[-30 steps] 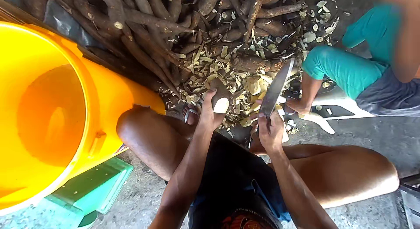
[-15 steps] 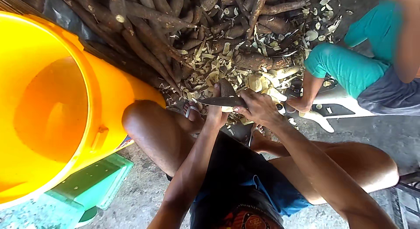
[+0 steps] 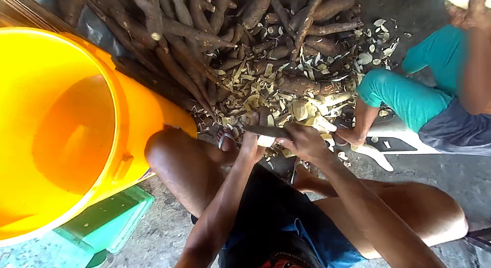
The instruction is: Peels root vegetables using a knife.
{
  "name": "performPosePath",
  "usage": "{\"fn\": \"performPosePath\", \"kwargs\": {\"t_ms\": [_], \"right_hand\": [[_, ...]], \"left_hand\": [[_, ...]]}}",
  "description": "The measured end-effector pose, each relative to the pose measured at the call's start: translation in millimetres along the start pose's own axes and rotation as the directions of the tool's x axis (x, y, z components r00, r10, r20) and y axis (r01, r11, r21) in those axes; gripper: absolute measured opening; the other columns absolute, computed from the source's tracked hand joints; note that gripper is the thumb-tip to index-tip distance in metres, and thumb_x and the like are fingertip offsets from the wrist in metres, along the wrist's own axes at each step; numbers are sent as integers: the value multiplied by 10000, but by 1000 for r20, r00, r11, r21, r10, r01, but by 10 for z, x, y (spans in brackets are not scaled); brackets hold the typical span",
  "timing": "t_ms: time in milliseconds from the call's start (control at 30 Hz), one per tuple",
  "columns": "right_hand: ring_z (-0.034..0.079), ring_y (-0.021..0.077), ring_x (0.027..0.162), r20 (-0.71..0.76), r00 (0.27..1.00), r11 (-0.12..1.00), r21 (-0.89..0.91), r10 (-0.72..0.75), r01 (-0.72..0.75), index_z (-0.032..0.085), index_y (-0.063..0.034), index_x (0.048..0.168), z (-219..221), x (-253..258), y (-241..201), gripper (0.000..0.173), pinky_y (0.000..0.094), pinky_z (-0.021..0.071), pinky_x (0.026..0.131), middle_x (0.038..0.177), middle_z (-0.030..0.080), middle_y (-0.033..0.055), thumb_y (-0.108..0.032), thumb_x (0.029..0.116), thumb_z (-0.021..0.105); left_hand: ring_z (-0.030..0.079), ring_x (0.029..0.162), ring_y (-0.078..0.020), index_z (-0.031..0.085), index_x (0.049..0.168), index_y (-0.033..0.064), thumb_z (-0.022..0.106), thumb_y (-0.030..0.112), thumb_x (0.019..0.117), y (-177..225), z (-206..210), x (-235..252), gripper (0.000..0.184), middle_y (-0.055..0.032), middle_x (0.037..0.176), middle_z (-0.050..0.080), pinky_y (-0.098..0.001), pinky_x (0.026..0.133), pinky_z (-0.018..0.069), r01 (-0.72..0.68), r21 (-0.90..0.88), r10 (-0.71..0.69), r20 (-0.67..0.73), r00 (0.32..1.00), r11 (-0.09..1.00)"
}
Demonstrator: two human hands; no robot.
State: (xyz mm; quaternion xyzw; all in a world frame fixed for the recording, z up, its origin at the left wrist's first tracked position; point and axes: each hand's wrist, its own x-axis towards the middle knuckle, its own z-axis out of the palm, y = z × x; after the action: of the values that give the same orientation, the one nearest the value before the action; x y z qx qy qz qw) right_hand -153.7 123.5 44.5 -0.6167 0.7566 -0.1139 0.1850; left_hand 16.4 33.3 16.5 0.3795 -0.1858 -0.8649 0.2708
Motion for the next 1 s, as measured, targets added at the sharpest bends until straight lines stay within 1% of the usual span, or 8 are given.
{"fn": "performPosePath", "kwargs": {"t_ms": [133, 200, 300, 467, 633, 800, 900, 1000], "right_hand": [[690, 471, 809, 51, 945, 946, -48, 322, -319, 633, -29, 1100, -132, 114, 405, 721, 667, 533, 667, 829, 671, 227, -648, 1053, 266], [675, 389, 725, 14, 975, 974, 43, 222, -223, 631, -45, 1018, -228, 58, 323, 724, 604, 533, 620, 738, 633, 157, -644, 1041, 225], [713, 369, 804, 36, 999, 999, 36, -17, 15, 687, -46, 1059, -224, -46, 46, 763, 587, 568, 665, 864, 699, 158, -703, 1008, 303], [671, 413, 729, 7, 948, 948, -18, 318, -318, 611, -66, 1011, -227, 45, 530, 767, 612, 521, 611, 733, 625, 165, -707, 1021, 190], [698, 351, 726, -26, 1000, 998, 61, -12, 14, 681, -39, 1000, -216, -34, 107, 774, 573, 557, 605, 796, 676, 146, -711, 1003, 297], [657, 406, 717, 19, 932, 932, 24, 361, -361, 615, -84, 1012, -240, 15, 643, 782, 628, 509, 623, 714, 609, 163, -732, 1009, 179], [638, 289, 640, -81, 981, 961, 232, 176, -153, 668, -60, 1006, -180, -234, 208, 811, 544, 526, 577, 671, 601, 94, -736, 998, 220], [644, 224, 638, -160, 987, 957, 290, 19, 29, 662, -58, 921, 11, -438, -127, 885, 475, 541, 566, 671, 613, 74, -818, 952, 208]], "left_hand": [[694, 748, -248, 591, 1286, 61, 268, 541, 1090, 93, 28, -146, 611, -172, 964, 687, -361, 629, 611, 57, 46, -61, 97, 993, 997], [696, 744, -247, 595, 1264, 51, 250, 523, 1097, 110, 44, -140, 607, -171, 946, 687, -360, 626, 613, 40, 44, -44, 110, 993, 998], [697, 723, -225, 593, 1148, 70, 253, 442, 1112, 30, 72, -106, 506, -134, 873, 691, -360, 627, 608, 6, 44, -8, 61, 998, 999], [701, 727, -241, 571, 1279, 45, 253, 512, 1095, 91, 4, -234, 594, -176, 950, 691, -347, 600, 611, 19, 71, -33, 193, 981, 997], [718, 728, -197, 641, 1087, 62, 400, 469, 1064, 2, -21, -247, 474, -102, 872, 723, -357, 646, 628, -114, 152, 82, 201, 976, 982], [737, 780, -213, 667, 1127, 70, 581, 589, 969, 98, -89, -388, 548, -101, 919, 740, -375, 676, 639, -194, 176, 137, 293, 946, 965], [723, 903, -266, 548, 1325, 73, 500, 566, 1012, -6, -27, -272, 585, -155, 1065, 708, -423, 753, 632, -150, 60, 141, 130, 981, 987], [686, 1019, -222, 548, 1348, 183, 417, 599, 1037, -42, 153, -160, 536, -87, 1151, 682, -433, 855, 596, -128, -65, 126, -21, 992, 990]]}}
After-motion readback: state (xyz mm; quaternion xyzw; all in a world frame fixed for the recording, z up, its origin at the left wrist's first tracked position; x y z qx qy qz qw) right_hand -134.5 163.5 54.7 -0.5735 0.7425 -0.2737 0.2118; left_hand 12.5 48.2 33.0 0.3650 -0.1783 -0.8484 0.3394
